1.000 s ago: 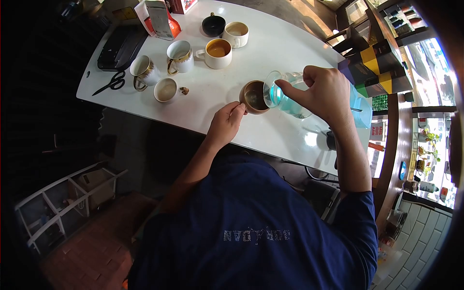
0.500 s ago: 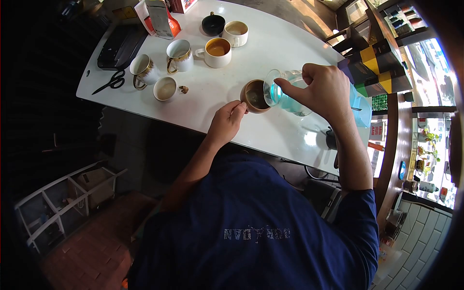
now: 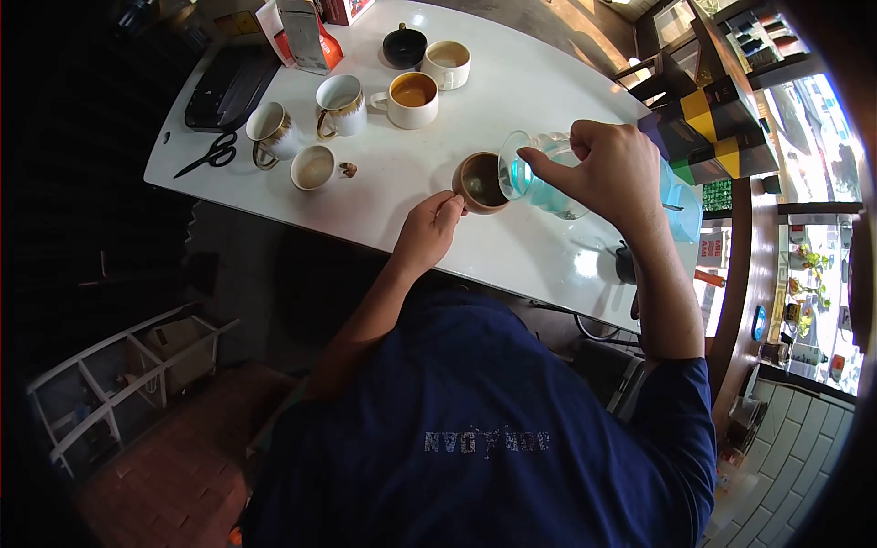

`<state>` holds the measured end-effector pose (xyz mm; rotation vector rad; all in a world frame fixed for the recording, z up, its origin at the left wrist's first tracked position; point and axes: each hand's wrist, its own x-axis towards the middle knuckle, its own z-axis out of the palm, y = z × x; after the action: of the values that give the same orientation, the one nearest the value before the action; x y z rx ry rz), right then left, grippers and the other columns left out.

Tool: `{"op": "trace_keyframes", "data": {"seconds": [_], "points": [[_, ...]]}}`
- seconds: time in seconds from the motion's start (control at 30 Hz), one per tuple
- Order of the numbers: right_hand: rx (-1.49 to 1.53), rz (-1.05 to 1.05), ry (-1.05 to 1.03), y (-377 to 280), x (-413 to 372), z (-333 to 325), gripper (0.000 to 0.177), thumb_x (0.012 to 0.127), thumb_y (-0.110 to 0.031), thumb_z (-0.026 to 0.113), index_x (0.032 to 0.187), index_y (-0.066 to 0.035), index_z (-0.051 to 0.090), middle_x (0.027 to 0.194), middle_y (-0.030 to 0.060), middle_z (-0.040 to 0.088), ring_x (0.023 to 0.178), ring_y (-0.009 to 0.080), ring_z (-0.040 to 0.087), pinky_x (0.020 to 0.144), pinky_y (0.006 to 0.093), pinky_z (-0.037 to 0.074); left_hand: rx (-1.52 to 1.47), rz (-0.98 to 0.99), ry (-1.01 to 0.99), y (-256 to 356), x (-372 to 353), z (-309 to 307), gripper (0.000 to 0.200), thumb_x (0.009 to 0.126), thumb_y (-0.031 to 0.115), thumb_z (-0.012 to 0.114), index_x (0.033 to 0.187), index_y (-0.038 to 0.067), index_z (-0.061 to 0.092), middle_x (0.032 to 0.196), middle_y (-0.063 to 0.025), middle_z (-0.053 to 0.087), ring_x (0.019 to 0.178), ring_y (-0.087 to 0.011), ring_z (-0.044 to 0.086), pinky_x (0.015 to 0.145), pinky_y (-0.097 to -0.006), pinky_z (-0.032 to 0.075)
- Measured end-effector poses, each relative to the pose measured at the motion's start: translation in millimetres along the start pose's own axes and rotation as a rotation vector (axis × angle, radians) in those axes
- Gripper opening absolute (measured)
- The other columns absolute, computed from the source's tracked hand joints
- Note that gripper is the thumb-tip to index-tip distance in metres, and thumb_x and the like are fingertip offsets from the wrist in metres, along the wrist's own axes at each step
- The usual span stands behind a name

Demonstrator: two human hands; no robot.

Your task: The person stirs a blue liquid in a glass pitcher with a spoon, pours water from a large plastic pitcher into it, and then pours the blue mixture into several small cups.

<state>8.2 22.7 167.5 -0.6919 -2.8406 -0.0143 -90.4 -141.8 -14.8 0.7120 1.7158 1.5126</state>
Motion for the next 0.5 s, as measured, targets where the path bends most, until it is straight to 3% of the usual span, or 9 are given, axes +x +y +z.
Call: {"op": "trace_keyframes", "data": {"seconds": [0.5], "points": [[-0.026,0.0,-0.011,1.7,-1.5,0.4,0.056,0.064,-0.06,0.068,0.052,-0.006,0.059,0.043,0.0041,0.052,0.041,0.0211,0.056,0.043,0.0311,0.043,-0.001,0.013,0.006,-10.2,3.2,1.8,0.033,0.091,0.024,0.042,0.083,-0.004,0.055,0.068,-0.0097,0.055,0.063,-0.0166,0.049,0.064,-0.0296,0.042]]}}
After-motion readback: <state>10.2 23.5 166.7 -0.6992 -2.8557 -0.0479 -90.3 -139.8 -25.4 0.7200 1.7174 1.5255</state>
